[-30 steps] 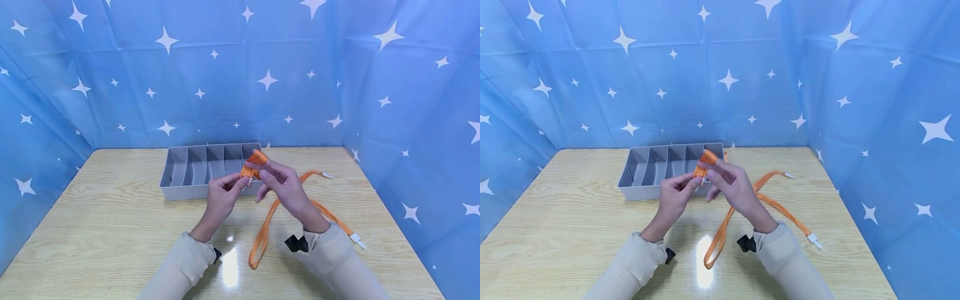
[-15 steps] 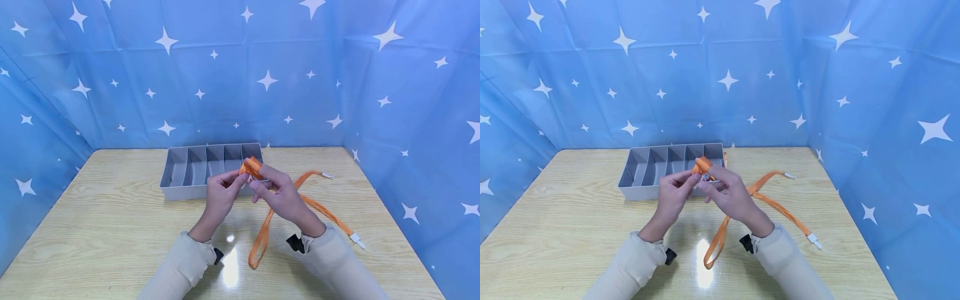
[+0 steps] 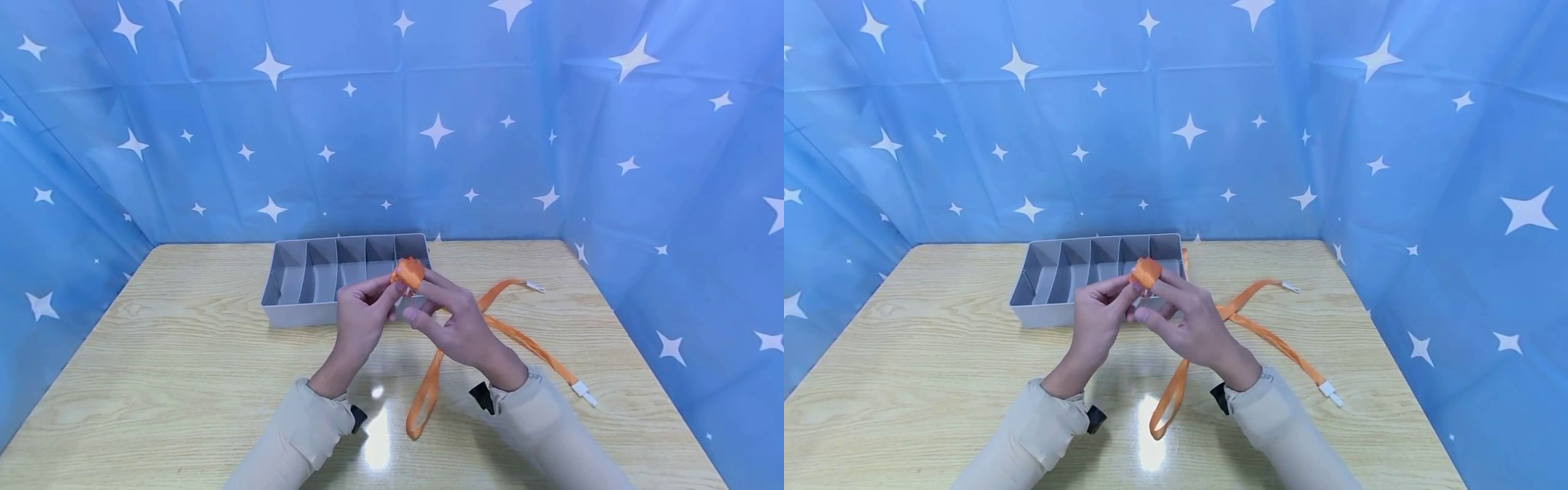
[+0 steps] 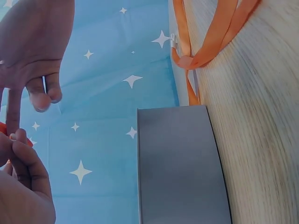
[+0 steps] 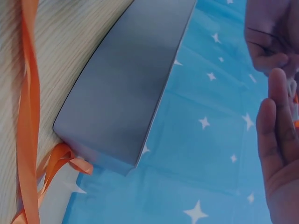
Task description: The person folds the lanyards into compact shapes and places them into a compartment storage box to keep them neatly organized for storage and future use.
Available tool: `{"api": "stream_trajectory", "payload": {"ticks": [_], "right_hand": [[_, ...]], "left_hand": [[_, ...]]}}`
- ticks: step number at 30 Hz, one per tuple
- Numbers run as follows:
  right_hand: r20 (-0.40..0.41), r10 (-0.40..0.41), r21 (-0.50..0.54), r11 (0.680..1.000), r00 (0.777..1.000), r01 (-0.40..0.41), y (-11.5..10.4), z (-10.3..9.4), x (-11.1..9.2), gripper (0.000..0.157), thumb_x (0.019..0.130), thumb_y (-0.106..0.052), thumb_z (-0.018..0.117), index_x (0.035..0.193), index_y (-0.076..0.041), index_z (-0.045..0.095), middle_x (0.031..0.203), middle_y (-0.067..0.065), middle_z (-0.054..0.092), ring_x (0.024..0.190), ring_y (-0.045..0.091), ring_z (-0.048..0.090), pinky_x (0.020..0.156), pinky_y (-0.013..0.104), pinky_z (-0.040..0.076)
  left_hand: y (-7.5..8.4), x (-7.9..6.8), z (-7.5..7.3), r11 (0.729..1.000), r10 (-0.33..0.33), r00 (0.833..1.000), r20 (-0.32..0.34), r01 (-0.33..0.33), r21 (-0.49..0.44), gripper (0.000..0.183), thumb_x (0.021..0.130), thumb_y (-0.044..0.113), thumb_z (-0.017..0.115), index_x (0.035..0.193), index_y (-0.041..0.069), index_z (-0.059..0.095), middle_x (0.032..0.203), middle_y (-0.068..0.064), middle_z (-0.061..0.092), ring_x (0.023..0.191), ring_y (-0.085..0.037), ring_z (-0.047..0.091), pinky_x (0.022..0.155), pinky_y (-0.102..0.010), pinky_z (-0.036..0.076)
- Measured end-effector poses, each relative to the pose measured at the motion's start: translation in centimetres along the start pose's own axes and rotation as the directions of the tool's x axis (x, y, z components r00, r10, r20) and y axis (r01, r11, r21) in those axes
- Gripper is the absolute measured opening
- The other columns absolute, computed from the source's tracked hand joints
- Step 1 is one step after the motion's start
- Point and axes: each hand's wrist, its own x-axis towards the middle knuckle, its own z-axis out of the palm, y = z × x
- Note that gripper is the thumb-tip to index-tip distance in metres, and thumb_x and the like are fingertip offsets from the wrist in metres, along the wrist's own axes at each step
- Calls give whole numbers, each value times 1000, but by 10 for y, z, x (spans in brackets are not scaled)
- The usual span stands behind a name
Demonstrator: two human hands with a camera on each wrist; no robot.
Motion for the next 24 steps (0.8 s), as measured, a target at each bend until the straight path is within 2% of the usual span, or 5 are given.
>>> {"api": "stream_trajectory", "payload": {"ticks": [6,12,16,20,24], "right_hand": [[-8,-36,-97,995,999,35,2,2,-2,51,102,-39,57,133,1,62,138,15,58,70,10,69,61,26,55],[-9,-32,-130,991,999,30,3,1,-1,42,96,-19,64,134,-2,61,139,13,58,70,8,67,60,22,52],[-4,-38,-148,988,999,37,5,1,-1,44,93,-13,66,135,-2,60,139,12,58,71,9,66,63,25,54],[6,-43,-227,973,999,44,5,0,-1,41,97,-25,64,134,-6,62,137,9,60,71,8,65,61,24,53],[18,-78,-340,937,997,79,6,-2,-1,40,101,-38,58,128,-10,67,130,6,63,71,7,66,51,17,44]], "left_hand": [[1,-1,0,1000,20,1000,-4,-20,-12,21,92,5,71,109,-7,73,77,-20,71,48,-12,53,45,-19,42],[3,-2,1,1000,31,999,11,-31,-6,21,93,6,69,110,-7,73,72,-10,69,51,-9,56,45,-18,40],[3,-2,2,999,37,999,31,-37,4,23,95,5,66,112,-9,71,72,-20,66,55,-8,58,48,-17,41],[5,-2,1,1000,10,999,51,-11,17,25,98,5,62,117,-10,68,81,-31,66,61,-7,59,55,-17,47],[7,-3,0,999,-40,997,68,38,31,27,99,5,59,121,-9,66,97,-25,71,70,-8,63,63,-19,53]]}}
